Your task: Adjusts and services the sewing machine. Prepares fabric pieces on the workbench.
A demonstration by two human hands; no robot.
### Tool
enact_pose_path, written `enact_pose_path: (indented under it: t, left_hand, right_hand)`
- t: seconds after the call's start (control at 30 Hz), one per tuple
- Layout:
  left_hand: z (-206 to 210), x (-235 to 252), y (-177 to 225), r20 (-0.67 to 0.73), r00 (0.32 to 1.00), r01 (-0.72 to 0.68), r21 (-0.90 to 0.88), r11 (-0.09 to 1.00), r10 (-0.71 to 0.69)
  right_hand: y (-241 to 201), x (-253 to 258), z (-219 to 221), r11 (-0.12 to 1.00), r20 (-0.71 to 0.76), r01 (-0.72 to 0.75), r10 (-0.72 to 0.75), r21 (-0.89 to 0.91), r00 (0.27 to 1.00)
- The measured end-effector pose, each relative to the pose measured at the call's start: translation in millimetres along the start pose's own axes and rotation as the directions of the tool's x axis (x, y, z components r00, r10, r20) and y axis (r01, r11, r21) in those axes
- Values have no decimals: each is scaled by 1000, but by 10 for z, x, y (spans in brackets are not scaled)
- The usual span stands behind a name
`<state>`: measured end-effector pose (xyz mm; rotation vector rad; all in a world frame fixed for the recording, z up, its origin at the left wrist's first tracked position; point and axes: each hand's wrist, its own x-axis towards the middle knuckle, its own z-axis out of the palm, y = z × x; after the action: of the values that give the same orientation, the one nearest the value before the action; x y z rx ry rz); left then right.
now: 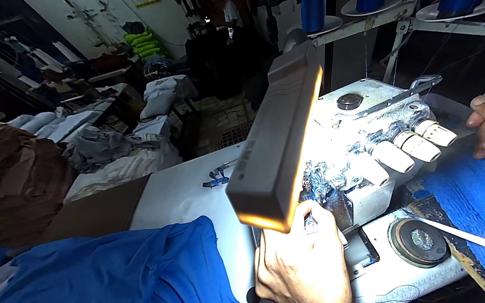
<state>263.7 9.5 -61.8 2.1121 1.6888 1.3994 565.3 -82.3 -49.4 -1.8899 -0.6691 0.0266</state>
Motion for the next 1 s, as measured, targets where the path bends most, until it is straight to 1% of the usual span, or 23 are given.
enact_pose_path:
  t: [0.2,0.33,0.53,0.63,0.83,1.0]
  left_hand:
    - [4,12,10,-14,1000,-13,33,999,13]
    - [7,10,8,-15,1000,-9,19,1000,9]
    - [9,-9,-11,-18,999,-35,-68,997,33]
    - [12,-12,-20,-18,999,-41,-79,996,40]
    - [-1,-12,-39,-8,998,-59,-60,996,59]
    - [4,-5,-16,-13,999,-41,-51,998,40]
  right_hand:
    - [-3,0,-4,1000,10,9,-9,1,1000]
    - [-3,4,-5,1000,7,8,-8,11,1000]
    - [-43,-23,7,1000,10,-7,7,0,1000]
    - [-28,-14,6,1000,7,0,0,9,1000]
    - [-19,-11,6,1000,8,-13,13,4,1000]
    - [-41,-24,13,1000,7,-13,13,11,1000]
